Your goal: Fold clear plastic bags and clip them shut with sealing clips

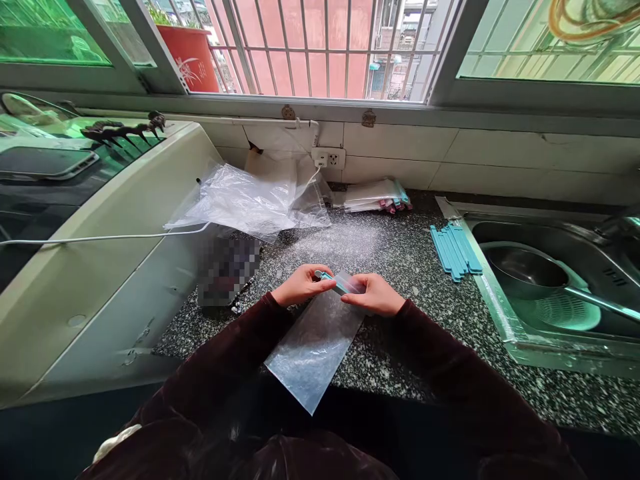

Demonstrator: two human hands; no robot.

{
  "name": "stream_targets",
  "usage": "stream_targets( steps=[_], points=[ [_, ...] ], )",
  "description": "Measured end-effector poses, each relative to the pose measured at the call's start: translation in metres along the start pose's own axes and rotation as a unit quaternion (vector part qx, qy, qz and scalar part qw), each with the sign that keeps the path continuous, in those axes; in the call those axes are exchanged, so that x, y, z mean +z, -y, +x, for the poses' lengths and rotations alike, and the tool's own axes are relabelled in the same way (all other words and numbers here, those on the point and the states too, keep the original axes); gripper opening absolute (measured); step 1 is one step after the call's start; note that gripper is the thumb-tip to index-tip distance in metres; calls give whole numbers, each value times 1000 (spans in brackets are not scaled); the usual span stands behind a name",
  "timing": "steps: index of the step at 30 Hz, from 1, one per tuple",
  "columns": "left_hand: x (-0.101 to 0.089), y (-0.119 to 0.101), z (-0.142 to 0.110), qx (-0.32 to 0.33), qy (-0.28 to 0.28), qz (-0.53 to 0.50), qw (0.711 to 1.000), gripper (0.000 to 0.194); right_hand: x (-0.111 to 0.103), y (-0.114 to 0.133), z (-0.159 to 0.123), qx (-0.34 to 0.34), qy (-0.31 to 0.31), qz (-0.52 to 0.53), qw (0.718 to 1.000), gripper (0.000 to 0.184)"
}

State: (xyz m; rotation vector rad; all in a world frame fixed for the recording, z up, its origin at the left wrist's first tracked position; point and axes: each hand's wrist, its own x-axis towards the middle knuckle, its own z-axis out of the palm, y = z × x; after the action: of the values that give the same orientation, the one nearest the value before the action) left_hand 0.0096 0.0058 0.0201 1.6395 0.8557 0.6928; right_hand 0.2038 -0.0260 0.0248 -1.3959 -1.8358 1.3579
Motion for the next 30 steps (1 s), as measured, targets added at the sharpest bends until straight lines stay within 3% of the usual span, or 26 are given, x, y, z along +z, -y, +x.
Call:
stream_targets(
  steps=[7, 15, 30],
  points=[
    [-1, 1, 0, 9, -20, 25, 999, 33, -1, 1, 0, -30, -25, -26, 999, 32],
    [-4, 3, 3, 56, -84, 42, 994, 36, -4, 1, -1, -57, -54, -74, 994, 27],
    [-6, 4, 5, 108, -87, 109, 984, 39, -4, -4, 0, -79, -80, -119, 986, 23]
  ],
)
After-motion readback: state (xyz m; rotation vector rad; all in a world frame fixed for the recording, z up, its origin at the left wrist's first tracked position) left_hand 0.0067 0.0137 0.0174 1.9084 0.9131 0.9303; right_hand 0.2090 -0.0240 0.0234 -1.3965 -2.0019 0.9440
